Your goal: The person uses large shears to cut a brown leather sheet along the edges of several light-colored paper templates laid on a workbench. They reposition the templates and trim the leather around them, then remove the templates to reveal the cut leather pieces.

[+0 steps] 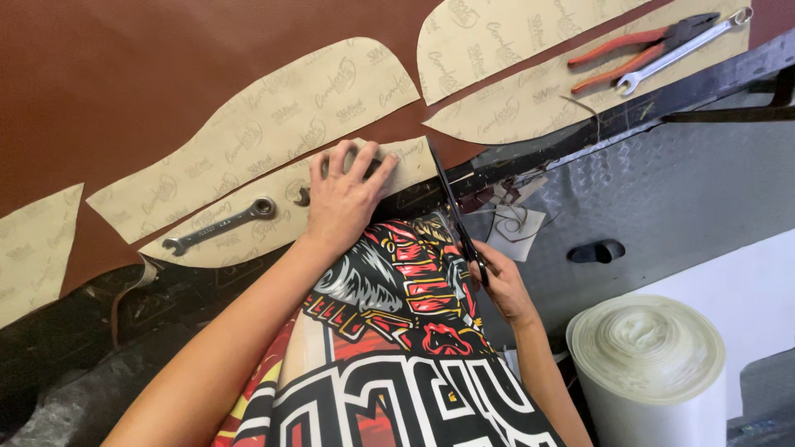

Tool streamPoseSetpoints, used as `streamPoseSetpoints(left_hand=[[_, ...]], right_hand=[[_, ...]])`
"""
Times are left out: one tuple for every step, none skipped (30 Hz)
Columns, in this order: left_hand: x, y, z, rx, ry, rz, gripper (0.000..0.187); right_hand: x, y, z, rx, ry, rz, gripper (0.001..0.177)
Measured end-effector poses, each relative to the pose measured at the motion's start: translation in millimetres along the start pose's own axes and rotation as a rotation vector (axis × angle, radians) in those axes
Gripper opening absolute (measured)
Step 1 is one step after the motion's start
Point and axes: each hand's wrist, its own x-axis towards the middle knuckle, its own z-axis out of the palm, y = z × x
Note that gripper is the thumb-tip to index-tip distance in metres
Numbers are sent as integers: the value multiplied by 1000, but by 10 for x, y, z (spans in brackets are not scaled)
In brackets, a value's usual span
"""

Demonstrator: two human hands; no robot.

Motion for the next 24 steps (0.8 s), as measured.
streamPoseSetpoints(left_hand=[[-4, 5, 8, 12, 1, -1, 54], [-4, 3, 14, 24, 2, 0, 55], [-6, 5, 19, 36, 3, 1, 56], [7, 0, 23, 28, 11, 4, 55], [6, 2, 21, 20, 20, 7, 54], [0, 5, 13, 10, 23, 7, 53], [12, -10, 12, 12, 18, 4, 53], [7, -12, 17, 10, 9, 0, 53], [-1, -5, 24, 9, 1, -3, 53], [3, -6, 27, 6, 5, -2, 53], [4, 0, 27, 3, 9, -1, 53], [-8, 0, 16, 1, 8, -1, 53], [-7, -3, 11, 1, 13, -3, 53], [-3, -2, 15, -1, 18, -2, 53], [-4, -1, 16, -2, 23, -2, 53], [7, -6, 16, 1, 27, -2, 54], [17, -11, 19, 5, 31, -1, 54], [7, -1, 23, 5, 30, 0, 55], [-13, 11, 24, -1, 22, 0, 54], [-11, 5, 23, -2, 21, 1, 54], [-1, -5, 23, -3, 20, 1, 54], [-4, -7, 25, 0, 21, 2, 54], [-1, -12, 31, 4, 22, 3, 54], [-3, -13, 34, 9, 23, 4, 54]], right_hand=[[51, -3, 4, -26, -18, -52, 51], [73, 1, 9, -50, -35, -104, 49], [53, 19, 25, -12, -23, -68, 51], [78, 37, 46, 25, -12, -42, 52], [111, 43, 51, 62, -1, -16, 54], [125, 45, 51, 70, 5, -5, 53], [143, 49, 54, 79, 11, 6, 52], [123, 59, 48, 87, 20, 21, 52], [95, 67, 41, 79, 19, 23, 52], [109, 63, 42, 71, 12, 20, 52], [123, 53, 44, 63, 6, 16, 52], [126, 35, 45, 57, 4, 13, 52], [131, 5, 33, 50, 3, 9, 52], [126, -13, 35, 44, 3, 6, 52], [119, -20, 53, 40, 6, 6, 52], [132, -40, 59, 33, 7, 3, 52], [146, -56, 62, 26, 9, 0, 53], [133, -52, 69, 9, 16, -4, 52], [123, -35, 77, -9, 23, -8, 51], [156, -27, 72, -28, 26, -20, 51], [188, -10, 63, -12, 24, -25, 51], [190, 27, 61, 4, 22, -23, 52], [190, 63, 53, 20, 20, -21, 52], [190, 94, 40, 7, 26, -23, 51]])
